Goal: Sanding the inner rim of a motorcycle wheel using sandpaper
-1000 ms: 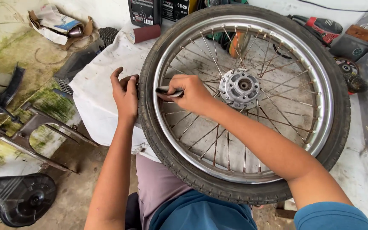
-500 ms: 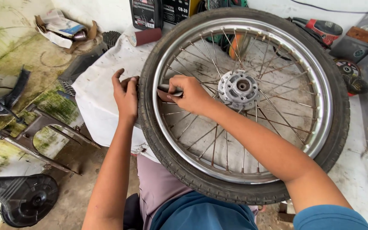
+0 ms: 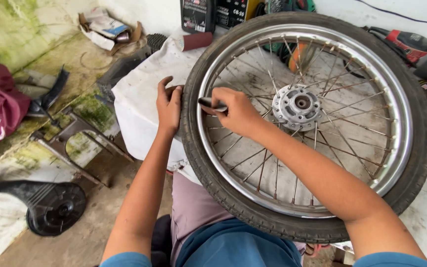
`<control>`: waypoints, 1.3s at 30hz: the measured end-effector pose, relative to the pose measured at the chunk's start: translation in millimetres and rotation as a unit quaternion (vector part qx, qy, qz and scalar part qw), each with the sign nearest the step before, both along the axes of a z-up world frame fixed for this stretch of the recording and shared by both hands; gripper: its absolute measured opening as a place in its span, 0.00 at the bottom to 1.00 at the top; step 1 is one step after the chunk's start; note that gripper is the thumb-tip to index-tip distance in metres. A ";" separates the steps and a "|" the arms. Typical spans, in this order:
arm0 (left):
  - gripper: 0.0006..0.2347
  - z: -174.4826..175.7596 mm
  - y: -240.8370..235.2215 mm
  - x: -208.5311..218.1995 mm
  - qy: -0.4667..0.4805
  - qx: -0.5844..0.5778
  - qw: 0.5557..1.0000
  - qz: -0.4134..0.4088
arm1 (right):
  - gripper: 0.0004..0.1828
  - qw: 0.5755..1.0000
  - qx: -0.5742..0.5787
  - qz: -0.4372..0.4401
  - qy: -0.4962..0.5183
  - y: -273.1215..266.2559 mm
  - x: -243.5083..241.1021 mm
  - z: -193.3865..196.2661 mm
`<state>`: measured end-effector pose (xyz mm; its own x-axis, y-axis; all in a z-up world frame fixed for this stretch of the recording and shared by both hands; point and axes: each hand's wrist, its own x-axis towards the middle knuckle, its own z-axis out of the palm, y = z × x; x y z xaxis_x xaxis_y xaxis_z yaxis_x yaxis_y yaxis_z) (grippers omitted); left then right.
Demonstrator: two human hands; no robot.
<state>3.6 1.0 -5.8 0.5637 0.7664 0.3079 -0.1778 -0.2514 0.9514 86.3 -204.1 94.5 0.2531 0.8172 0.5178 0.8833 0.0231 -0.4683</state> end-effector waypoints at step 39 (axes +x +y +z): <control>0.13 9.0 -15.2 -29.3 -0.017 0.164 0.986 0.007 | 0.15 0.984 -0.144 -0.091 -0.049 14.4 -11.4 -21.5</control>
